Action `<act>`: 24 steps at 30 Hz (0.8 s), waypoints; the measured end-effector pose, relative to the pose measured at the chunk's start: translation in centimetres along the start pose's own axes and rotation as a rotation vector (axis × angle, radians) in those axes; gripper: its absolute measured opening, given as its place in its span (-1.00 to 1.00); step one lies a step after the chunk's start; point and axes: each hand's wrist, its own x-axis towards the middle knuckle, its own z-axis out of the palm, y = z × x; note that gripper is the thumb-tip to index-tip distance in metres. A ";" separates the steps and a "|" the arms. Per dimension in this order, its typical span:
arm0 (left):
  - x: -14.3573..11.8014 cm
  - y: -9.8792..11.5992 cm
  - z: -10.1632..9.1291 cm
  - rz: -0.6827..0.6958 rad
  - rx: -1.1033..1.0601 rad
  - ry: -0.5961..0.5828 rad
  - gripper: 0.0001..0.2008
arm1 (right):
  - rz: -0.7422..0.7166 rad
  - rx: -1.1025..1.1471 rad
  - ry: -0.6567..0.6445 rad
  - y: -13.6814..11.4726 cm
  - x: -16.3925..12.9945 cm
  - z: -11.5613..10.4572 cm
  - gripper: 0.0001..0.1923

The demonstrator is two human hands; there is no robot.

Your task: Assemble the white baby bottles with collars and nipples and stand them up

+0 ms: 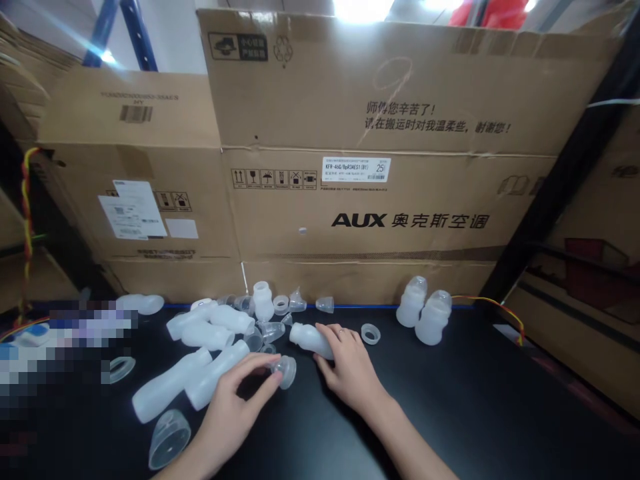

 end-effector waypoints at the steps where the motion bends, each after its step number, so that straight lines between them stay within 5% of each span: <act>1: 0.1 0.0 -0.1 -0.040 -0.036 0.026 -0.71 | 0.027 0.037 -0.011 0.0 -0.1 -0.3 -0.46; 6: 0.4 -0.1 -0.4 -0.203 -0.231 0.126 -0.59 | 0.069 0.319 0.039 -0.8 -0.6 -2.1 -0.49; 15: 0.5 0.5 -0.8 -0.186 -0.276 0.224 -0.57 | 0.041 0.554 -0.048 -2.7 -1.2 -3.4 -0.52; 20: 0.4 0.5 -0.9 -0.152 -0.209 0.192 -0.63 | 0.099 0.622 -0.009 -2.9 -1.3 -3.6 -0.52; 24: 0.1 0.5 -0.6 -0.012 0.005 0.006 -0.79 | 0.220 0.801 0.008 -2.6 -1.2 -4.0 -0.49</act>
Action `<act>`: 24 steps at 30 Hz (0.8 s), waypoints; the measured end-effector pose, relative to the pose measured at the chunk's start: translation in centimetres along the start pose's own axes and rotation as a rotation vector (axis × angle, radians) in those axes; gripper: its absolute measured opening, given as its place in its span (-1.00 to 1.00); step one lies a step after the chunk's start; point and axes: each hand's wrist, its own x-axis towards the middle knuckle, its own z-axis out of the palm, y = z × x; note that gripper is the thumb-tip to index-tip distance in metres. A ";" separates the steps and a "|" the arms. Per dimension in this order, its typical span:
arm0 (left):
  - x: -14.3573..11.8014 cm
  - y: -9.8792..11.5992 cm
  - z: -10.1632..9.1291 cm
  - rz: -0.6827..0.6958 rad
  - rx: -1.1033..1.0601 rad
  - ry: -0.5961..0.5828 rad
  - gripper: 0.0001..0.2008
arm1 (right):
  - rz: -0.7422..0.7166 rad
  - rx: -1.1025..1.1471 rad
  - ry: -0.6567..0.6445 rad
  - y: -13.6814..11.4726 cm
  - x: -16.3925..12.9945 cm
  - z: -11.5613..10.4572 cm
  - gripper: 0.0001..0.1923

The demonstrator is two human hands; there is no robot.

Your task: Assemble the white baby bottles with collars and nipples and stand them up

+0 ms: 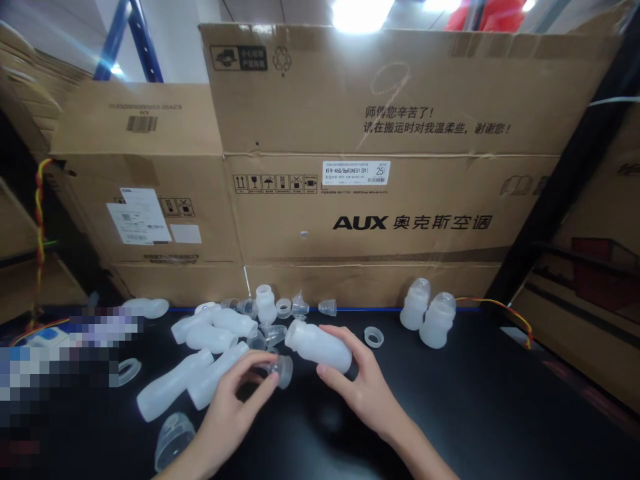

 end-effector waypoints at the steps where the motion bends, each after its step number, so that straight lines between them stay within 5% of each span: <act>1: -0.2 -0.1 0.1 0.041 0.081 -0.065 -0.84 | 0.020 0.041 0.003 0.0 0.0 -0.1 -0.47; 4: -0.8 -0.5 0.4 0.132 0.262 -0.177 -0.81 | 0.036 0.077 0.003 -0.1 0.1 -0.3 -0.46; 10: -1.3 -1.1 -0.4 0.287 0.199 -0.064 -0.27 | -0.096 -0.076 -0.108 -0.8 -0.1 -0.4 -0.53; 15: -0.6 0.0 -1.3 0.283 0.178 -0.198 -0.62 | -0.157 -0.157 -0.199 -1.1 -0.6 -0.1 -0.49; 17: -0.2 0.7 -1.3 0.141 0.136 -0.184 -0.75 | -0.193 -0.209 -0.211 -1.3 -0.7 0.2 -0.48; 19: 0.1 1.5 -0.9 -0.099 0.028 -0.182 -0.55 | -0.289 -0.289 -0.209 -1.5 -0.8 0.5 -0.48; 24: 0.4 2.9 0.0 -0.850 -0.626 -0.435 -0.31 | -0.823 -0.658 0.049 -1.5 -0.4 0.6 -0.47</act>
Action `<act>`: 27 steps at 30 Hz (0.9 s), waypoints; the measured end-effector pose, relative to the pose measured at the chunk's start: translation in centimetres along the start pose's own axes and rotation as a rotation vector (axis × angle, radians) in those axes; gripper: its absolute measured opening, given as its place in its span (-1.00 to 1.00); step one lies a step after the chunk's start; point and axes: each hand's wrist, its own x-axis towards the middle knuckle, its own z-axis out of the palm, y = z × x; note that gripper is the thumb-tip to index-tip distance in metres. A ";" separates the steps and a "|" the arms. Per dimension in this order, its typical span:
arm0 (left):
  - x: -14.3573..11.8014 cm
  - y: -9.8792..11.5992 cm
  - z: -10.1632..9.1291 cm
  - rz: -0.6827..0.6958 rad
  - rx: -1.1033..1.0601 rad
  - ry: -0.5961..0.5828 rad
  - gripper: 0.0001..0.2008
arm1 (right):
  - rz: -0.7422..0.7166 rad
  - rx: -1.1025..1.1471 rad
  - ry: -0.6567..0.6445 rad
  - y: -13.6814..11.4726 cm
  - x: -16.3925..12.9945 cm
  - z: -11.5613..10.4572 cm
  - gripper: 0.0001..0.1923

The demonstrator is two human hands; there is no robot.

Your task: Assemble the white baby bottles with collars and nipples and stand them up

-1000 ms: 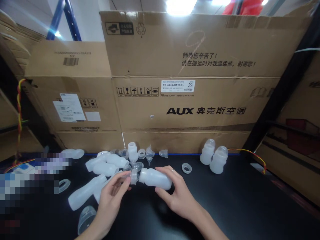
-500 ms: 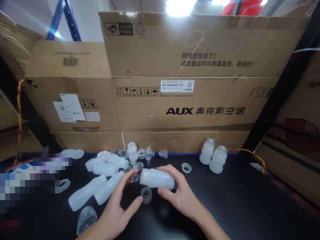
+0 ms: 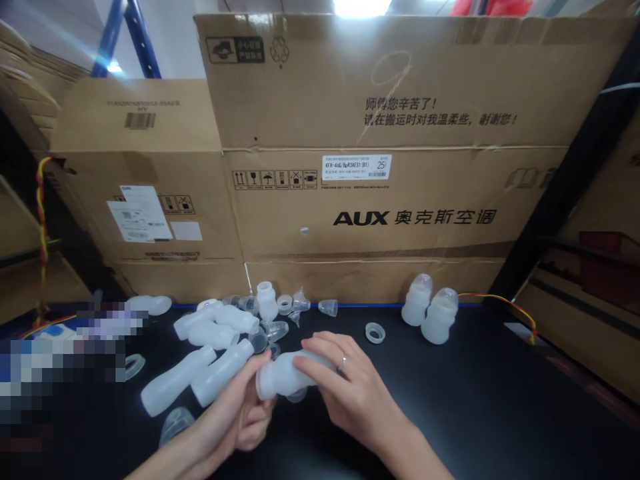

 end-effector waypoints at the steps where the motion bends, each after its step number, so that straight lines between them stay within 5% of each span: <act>1: -0.1 0.0 0.3 -0.109 -0.124 -0.112 -0.29 | -0.084 -0.087 0.048 0.2 0.0 -0.1 -0.50; 4: -0.8 -0.4 1.2 -0.210 -0.304 -0.433 -0.29 | -0.237 -0.226 0.146 1.0 -0.1 -0.7 -0.61; 7: -1.5 -0.8 1.5 -0.084 -0.344 -0.549 -0.32 | -0.100 -0.304 0.436 2.4 -0.3 -1.6 -0.49; 9: -1.9 -0.6 1.1 -0.028 -0.347 -0.438 -0.31 | 0.068 -0.377 0.567 3.5 -0.7 -2.0 -0.38; 11: -2.2 0.1 0.2 0.089 -0.203 -0.203 -0.33 | 0.184 -0.376 0.478 4.5 -1.1 -1.9 -0.39; 15: -2.1 2.7 -3.6 0.724 0.569 0.513 -0.55 | 0.469 -0.127 0.209 5.1 -2.0 0.1 -0.54; 16: -2.0 3.3 -4.8 0.817 0.774 0.711 -0.56 | 0.535 -0.084 0.173 5.0 -2.2 0.7 -0.55; 18: -1.7 4.5 -7.2 0.775 1.062 0.950 -0.59 | 0.608 -0.045 0.098 4.9 -2.5 1.6 -0.55; 23: -1.7 5.9 -10.8 0.695 1.232 0.970 -0.53 | 0.668 -0.017 -0.014 5.0 -3.1 2.1 -0.54; 27: -3.2 6.4 -10.9 0.753 1.290 0.702 -0.71 | 0.782 -0.019 -0.029 5.1 -3.5 2.3 -0.54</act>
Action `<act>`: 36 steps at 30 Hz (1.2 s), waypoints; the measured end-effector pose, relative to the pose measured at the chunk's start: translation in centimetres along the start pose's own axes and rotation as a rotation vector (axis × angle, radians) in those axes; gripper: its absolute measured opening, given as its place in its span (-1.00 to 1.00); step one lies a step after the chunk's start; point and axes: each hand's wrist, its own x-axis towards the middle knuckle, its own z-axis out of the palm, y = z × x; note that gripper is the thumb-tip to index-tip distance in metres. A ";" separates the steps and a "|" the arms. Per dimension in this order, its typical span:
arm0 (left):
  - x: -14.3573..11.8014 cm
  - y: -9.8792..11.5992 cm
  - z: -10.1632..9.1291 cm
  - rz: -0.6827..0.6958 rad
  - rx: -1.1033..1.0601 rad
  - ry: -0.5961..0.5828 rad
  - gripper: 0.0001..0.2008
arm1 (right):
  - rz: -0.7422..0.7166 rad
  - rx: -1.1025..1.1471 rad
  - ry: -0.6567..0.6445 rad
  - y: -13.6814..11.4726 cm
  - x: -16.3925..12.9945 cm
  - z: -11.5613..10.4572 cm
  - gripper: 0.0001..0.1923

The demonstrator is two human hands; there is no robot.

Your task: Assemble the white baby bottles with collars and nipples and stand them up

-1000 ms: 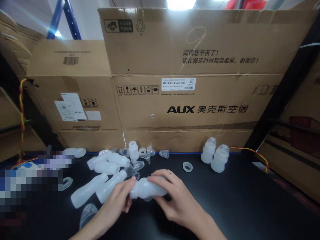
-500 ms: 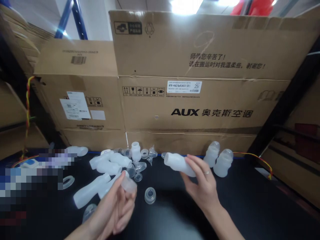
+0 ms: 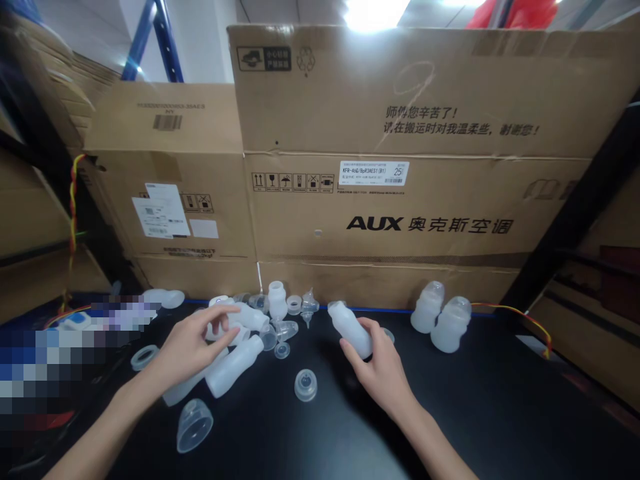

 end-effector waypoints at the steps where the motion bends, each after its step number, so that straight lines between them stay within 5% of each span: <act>1: -0.2 0.2 -0.4 0.040 -0.026 -0.077 -0.75 | 0.030 0.008 -0.010 0.1 -0.1 0.2 -0.54; 5: -1.0 1.6 -1.1 0.143 -0.044 -0.282 -0.83 | 0.052 0.069 -0.081 0.1 -0.3 0.8 -0.59; 11: -1.6 2.1 1.5 0.312 0.077 -0.211 -0.85 | -0.106 -0.104 -0.115 0.5 -0.8 1.8 -0.66; 16: -1.8 0.8 4.6 0.215 0.237 -0.099 -0.56 | -0.167 -0.202 0.146 0.1 -0.5 1.5 -0.30; 18: -2.0 1.1 5.1 0.191 0.198 -0.123 -0.52 | -0.223 -0.136 0.227 -1.1 -0.5 0.8 -0.40; 20: -2.2 1.9 5.3 0.202 0.089 -0.155 -0.51 | -0.288 -0.044 0.160 -2.8 -0.8 0.1 -0.61; 24: -2.8 4.1 5.7 0.236 -0.170 -0.187 -0.62 | -0.321 0.059 -0.259 -5.9 -1.8 -0.2 -0.70; 28: -3.1 5.0 6.4 0.232 -0.272 -0.178 -0.64 | -0.298 0.161 -0.328 -7.0 -2.1 0.1 -0.85; 36: -3.3 4.7 6.6 0.333 -0.309 -0.023 -0.61 | 0.071 0.552 -0.015 -6.5 -1.7 -0.7 -0.72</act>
